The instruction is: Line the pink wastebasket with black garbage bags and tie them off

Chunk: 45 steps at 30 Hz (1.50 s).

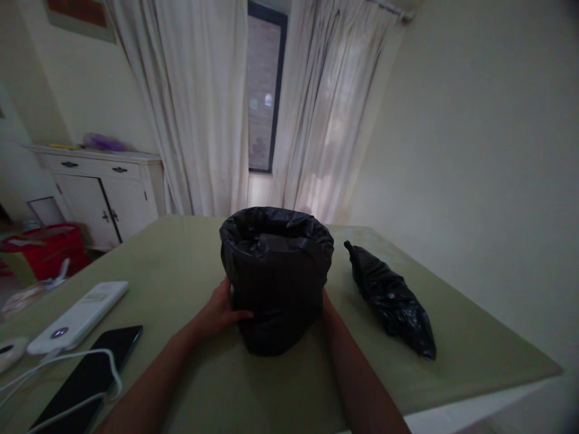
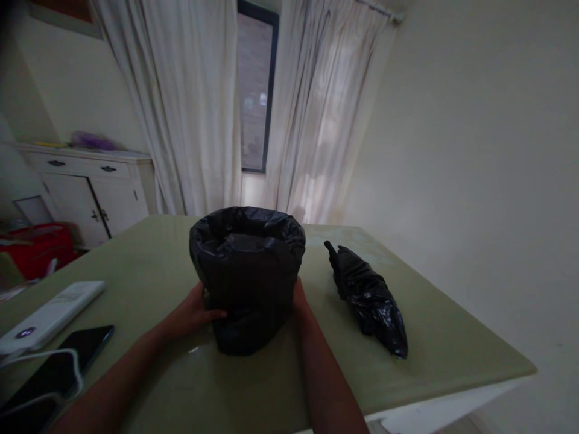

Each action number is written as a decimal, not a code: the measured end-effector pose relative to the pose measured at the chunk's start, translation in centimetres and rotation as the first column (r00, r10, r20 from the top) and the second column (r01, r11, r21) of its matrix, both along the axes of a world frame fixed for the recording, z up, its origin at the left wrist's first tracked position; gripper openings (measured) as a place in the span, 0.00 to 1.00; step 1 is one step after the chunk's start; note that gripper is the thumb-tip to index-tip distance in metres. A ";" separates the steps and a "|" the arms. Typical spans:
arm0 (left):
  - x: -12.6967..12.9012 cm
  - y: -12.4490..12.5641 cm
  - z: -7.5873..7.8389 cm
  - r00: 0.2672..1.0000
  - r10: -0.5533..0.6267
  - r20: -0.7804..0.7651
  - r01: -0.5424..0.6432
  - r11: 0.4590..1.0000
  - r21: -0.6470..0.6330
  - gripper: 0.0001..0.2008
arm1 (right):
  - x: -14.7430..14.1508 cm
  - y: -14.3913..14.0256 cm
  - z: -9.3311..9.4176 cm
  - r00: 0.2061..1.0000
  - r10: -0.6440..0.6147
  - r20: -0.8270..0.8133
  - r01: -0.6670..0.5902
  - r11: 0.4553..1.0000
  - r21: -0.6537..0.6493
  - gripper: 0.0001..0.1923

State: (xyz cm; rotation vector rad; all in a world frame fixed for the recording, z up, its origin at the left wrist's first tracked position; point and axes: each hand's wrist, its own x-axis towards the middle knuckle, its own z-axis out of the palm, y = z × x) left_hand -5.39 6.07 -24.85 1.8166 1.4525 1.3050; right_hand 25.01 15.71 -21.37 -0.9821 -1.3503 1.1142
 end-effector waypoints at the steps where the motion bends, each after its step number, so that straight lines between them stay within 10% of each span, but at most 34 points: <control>1: 0.2 -0.1 0.3 0.999 -0.012 0.031 0.011 1.000 0.009 0.57 | 0.0 0.1 0.1 1.000 0.013 0.011 -0.013 1.000 -0.001 0.13; 45: 0.8 -1.0 1.1 0.993 -0.047 0.110 0.044 0.998 0.035 0.49 | 0.3 0.5 -0.8 0.997 -0.047 0.066 0.045 0.998 0.032 0.17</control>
